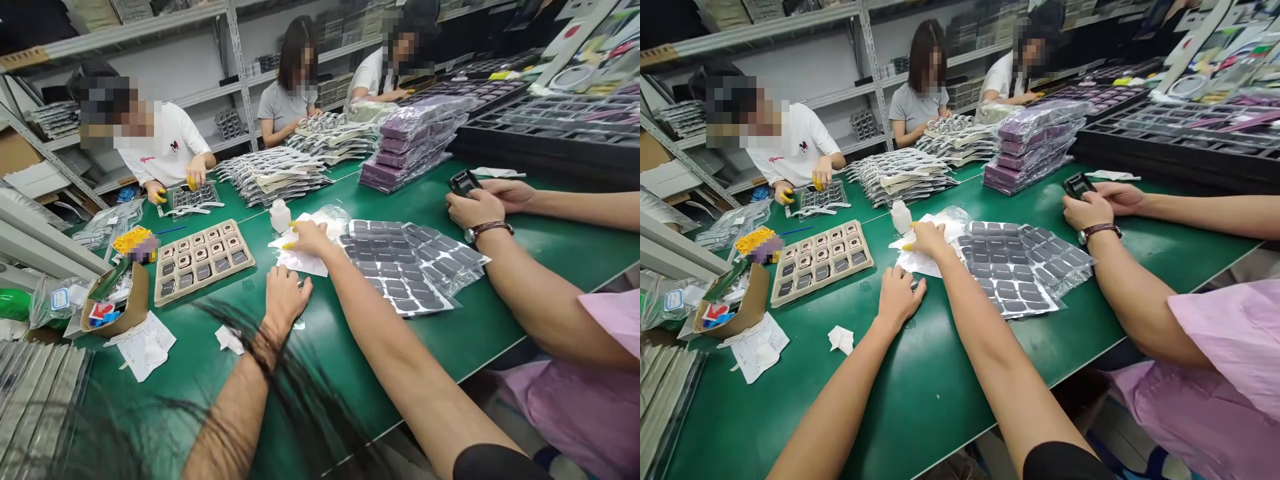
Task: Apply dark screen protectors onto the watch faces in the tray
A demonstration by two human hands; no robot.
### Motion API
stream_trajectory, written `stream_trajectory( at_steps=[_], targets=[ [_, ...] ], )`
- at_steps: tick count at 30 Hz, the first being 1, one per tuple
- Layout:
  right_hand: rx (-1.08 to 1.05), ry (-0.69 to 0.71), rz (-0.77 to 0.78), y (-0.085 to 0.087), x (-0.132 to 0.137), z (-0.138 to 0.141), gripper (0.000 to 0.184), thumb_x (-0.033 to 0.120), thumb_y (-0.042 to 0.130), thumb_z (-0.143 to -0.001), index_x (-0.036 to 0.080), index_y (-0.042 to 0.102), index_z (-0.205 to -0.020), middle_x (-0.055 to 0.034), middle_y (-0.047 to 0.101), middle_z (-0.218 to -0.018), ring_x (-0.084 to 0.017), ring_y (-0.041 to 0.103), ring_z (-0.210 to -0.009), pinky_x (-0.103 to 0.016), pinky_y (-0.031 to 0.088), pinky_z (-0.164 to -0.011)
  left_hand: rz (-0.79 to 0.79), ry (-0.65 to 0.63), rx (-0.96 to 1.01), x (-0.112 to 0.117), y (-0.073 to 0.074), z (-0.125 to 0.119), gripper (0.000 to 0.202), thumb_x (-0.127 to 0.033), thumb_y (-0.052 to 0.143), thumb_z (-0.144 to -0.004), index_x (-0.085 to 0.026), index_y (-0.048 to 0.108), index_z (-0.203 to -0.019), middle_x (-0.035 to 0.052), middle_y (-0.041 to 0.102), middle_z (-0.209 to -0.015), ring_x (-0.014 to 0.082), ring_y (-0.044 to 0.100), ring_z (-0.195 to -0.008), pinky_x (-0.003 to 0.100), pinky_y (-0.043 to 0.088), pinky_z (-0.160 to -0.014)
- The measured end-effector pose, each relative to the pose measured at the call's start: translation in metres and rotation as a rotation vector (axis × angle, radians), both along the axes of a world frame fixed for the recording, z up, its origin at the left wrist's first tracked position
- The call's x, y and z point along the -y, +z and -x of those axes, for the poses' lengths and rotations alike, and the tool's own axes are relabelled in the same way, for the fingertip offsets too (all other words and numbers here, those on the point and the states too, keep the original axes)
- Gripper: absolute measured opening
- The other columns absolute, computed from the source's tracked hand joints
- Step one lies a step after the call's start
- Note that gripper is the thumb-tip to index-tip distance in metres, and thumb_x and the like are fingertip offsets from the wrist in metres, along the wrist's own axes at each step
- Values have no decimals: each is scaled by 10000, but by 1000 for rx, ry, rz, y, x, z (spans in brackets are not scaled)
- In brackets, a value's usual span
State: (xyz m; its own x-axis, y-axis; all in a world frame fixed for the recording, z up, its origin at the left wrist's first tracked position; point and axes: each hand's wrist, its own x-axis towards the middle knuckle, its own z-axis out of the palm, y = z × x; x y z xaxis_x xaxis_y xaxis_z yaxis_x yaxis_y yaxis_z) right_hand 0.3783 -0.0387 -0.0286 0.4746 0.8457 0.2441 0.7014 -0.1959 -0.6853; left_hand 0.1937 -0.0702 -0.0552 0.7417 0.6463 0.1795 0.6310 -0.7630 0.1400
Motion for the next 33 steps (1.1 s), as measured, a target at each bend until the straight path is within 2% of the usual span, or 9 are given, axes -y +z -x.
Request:
stream_trajectory(
  at_steps=[6, 11, 13, 15, 18, 24, 26, 29, 33],
  targets=[
    [-6, 27, -10, 5, -3, -9, 206, 350, 791, -884, 217, 663, -792, -55, 724, -825, -244, 544, -960, -441, 324, -970, 21, -24, -41, 4, 3, 1, 327, -350, 453, -1123, -208, 746, -1088, 155, 758, -1018, 322, 673, -1003, 452, 487, -909],
    [32, -150, -74, 19, -4, -21, 110, 218, 568, -1011, 184, 660, -962, -210, 732, -1108, -301, 534, -1111, -469, 352, -988, 8, 26, -37, 11, 6, 4, 305, -268, 441, -1100, -246, 736, -1028, 144, 754, -1005, 360, 647, -1100, 498, 493, -932],
    [55, -108, -64, 17, -7, -17, 35, 205, 633, -975, 187, 659, -961, -205, 733, -1131, -301, 542, -1126, -457, 371, -1011, 8, 43, -33, 12, 7, 9, 265, -241, 477, -1074, -258, 738, -1031, 150, 734, -1149, 348, 650, -1108, 490, 508, -933],
    [65, 26, -26, 11, -11, -8, 138, 249, 790, -877, 208, 674, -940, -134, 756, -1088, -267, 575, -1047, -404, 413, -981, 11, 43, -39, 11, 9, 13, 246, -215, 496, -1052, -257, 738, -1056, 155, 703, -1235, 333, 660, -1096, 479, 519, -950],
    [83, 161, 25, -2, -13, 9, 267, 307, 896, -787, 220, 686, -926, -88, 765, -1070, -249, 579, -1009, -384, 433, -969, 32, 16, -73, 10, 11, 15, 240, -193, 487, -1041, -243, 721, -1050, 143, 725, -1111, 323, 675, -1066, 455, 523, -945],
    [122, 158, 60, -12, -9, 22, 178, 238, 790, -897, 207, 637, -813, -98, 752, -987, -289, 545, -1114, -510, 360, -1098, 108, 17, -140, 23, 14, 33, 216, -255, 493, -1060, -246, 683, -955, 116, 734, -930, 319, 686, -975, 445, 516, -894],
    [135, 149, 59, -6, -9, 19, 178, 212, 749, -929, 196, 640, -790, -109, 755, -1004, -304, 542, -1167, -541, 331, -1125, 125, 9, -140, 31, 14, 50, 205, -309, 520, -1068, -256, 684, -957, 120, 738, -1054, 316, 672, -1047, 443, 523, -928],
    [159, 114, 18, 12, -11, 15, 135, 265, 674, -1000, 179, 693, -897, -155, 735, -1248, -340, 507, -1330, -580, 279, -1177, 117, 1, -88, 38, 15, 73, 173, -365, 562, -1071, -265, 682, -998, 131, 676, -1362, 333, 610, -1258, 471, 509, -1048],
    [175, -44, -171, 52, -6, 13, 218, 331, 549, -1069, 175, 694, -1116, -138, 741, -1236, -355, 571, -1376, -649, 174, -1263, 209, -131, -80, 40, 16, 82, 154, -326, 535, -1091, -275, 669, -1146, 97, 689, -1339, 290, 619, -1224, 428, 502, -1069]
  ],
)
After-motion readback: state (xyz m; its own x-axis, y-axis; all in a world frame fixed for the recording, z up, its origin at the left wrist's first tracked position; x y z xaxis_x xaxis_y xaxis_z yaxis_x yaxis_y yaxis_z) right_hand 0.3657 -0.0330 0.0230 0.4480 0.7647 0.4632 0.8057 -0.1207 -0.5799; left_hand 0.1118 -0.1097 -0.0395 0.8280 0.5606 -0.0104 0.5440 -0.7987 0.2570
